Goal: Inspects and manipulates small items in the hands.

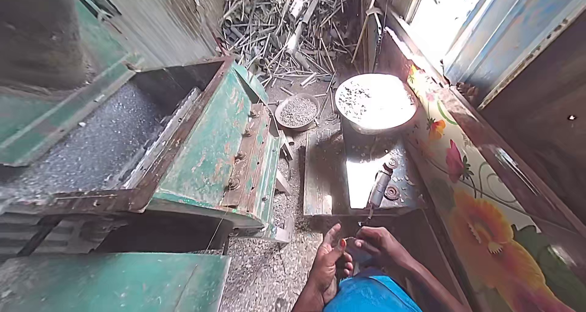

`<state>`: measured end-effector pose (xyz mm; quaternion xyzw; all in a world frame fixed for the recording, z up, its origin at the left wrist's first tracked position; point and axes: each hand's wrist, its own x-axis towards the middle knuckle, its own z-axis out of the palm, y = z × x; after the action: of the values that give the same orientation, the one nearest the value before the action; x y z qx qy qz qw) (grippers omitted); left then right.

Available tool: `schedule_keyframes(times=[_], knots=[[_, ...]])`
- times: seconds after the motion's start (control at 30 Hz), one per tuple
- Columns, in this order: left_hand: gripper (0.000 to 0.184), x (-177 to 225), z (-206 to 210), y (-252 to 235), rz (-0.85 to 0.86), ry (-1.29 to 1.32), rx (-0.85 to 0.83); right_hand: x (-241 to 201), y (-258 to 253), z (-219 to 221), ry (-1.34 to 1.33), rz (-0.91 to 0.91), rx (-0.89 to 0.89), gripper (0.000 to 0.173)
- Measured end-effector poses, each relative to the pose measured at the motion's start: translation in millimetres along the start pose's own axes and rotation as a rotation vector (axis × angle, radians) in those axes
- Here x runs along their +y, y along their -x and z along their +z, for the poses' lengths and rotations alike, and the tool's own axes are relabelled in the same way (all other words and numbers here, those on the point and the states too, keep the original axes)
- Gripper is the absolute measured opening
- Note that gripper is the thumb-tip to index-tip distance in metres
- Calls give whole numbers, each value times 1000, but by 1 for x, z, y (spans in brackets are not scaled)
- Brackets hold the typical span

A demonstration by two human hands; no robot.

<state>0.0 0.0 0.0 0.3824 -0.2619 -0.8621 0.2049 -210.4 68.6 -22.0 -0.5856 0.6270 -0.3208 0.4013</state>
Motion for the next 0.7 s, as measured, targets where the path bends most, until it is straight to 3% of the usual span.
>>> schedule_keyframes(times=[0.1,0.27,0.37,0.5,0.53,0.6,0.7], knots=[[15,-2,5,2,51,12,48,-15,-2,2,-165,-198,67,30],[14,-5,10,4,187,87,120,-11,6,-2,-520,-126,106,21],[14,-10,11,8,189,62,117,-8,15,10,-754,-8,206,12],[13,-14,6,13,143,9,73,-12,18,28,-1041,115,138,9],[13,-14,7,13,148,14,82,-12,16,31,-1004,125,159,8],[13,-16,9,13,167,36,107,-11,13,39,-660,85,246,8],[13,-18,12,14,180,67,161,-14,18,49,-233,2,365,25]])
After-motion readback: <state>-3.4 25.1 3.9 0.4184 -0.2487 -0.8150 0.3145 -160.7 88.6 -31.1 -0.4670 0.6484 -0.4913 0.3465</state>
